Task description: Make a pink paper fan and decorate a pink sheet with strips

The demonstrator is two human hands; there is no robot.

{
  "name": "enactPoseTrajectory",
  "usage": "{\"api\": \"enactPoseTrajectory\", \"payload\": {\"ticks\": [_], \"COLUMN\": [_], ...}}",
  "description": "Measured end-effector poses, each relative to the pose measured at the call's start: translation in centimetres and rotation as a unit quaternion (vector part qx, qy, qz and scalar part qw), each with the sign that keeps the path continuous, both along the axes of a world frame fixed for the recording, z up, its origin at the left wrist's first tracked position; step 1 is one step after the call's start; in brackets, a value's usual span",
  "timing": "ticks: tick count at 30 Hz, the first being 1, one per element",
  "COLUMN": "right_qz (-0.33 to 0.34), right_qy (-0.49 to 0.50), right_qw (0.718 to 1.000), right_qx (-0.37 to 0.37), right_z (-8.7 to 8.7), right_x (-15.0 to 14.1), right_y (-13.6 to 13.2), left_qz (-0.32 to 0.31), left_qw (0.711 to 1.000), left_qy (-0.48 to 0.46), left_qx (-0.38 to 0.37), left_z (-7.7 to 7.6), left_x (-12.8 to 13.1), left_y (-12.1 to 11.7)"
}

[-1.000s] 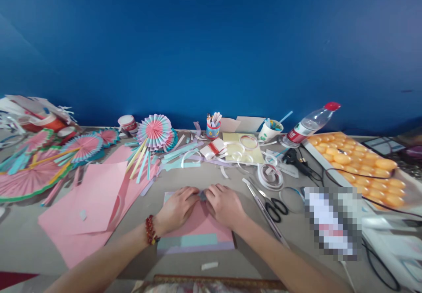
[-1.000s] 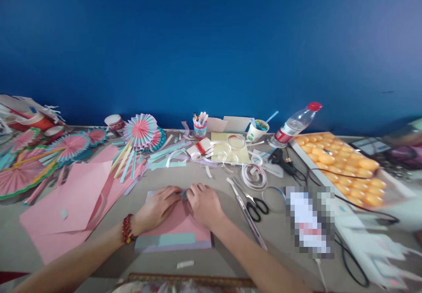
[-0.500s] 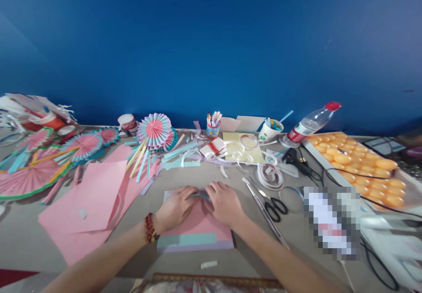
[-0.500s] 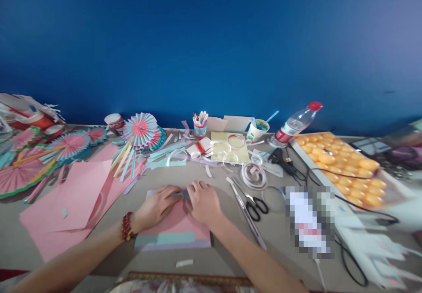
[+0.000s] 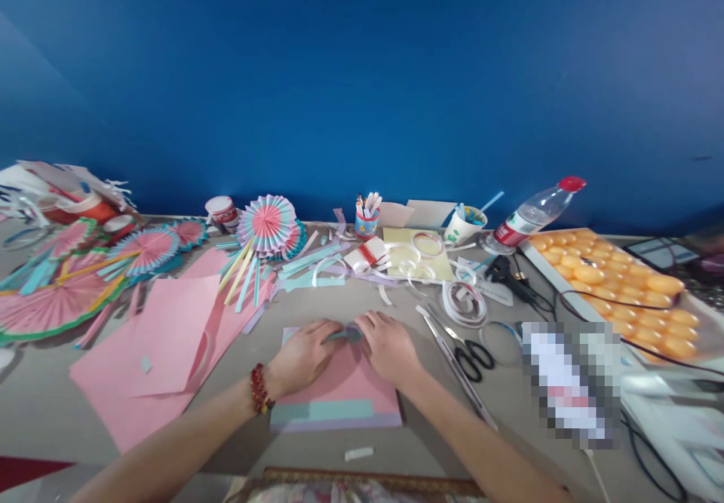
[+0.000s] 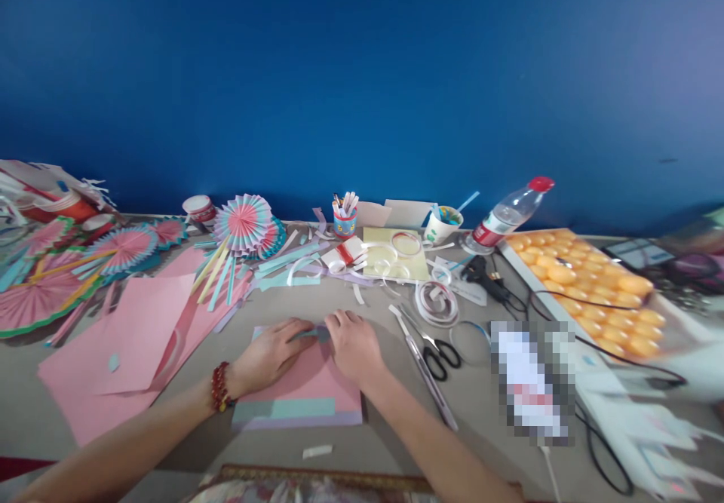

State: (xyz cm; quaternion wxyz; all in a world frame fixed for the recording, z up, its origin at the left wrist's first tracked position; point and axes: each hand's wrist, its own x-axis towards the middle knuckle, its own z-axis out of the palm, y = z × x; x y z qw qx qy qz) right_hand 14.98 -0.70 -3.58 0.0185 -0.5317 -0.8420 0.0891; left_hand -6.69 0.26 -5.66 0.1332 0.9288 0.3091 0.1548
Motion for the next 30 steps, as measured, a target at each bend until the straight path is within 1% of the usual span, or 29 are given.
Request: {"api": "enactPoseTrajectory", "payload": {"ticks": [7, 11, 15, 19, 21, 24, 26, 30], "right_qz": [0.082, 0.120, 0.129, 0.121, 0.100, 0.025, -0.027, -0.084], "right_qy": [-0.008, -0.023, -0.029, -0.019, -0.003, 0.069, 0.136, 0.231], "right_qw": [0.996, 0.992, 0.991, 0.992, 0.995, 0.997, 0.990, 0.968], "right_qx": [-0.024, -0.026, -0.025, -0.027, -0.020, 0.004, 0.023, 0.044], "right_z": [1.6, 1.9, 1.7, 1.8, 1.8, 1.4, 0.7, -0.5], "right_x": [0.7, 0.5, 0.2, 0.7, 1.4, 2.9, 3.8, 5.3], "right_y": [0.4, 1.1, 1.6, 1.8, 1.7, 1.3, 0.8, -0.1], "left_qz": [0.007, 0.007, 0.009, 0.006, 0.001, -0.010, -0.019, -0.018], "left_qw": [1.000, 1.000, 1.000, 0.999, 0.999, 0.995, 0.991, 0.987], "left_qy": [-0.023, -0.017, -0.011, -0.001, 0.011, 0.058, 0.086, 0.091], "left_qx": [0.002, 0.007, 0.017, 0.036, 0.049, 0.082, 0.102, 0.128], "left_z": [0.1, -0.1, -0.3, -0.3, -0.2, 0.3, 0.7, 1.3], "left_x": [-0.1, -0.1, -0.1, 0.0, 0.2, 0.7, 1.3, 3.0], "left_y": [0.1, 0.1, 0.0, 0.0, 0.1, 0.4, 0.7, 1.1]}}
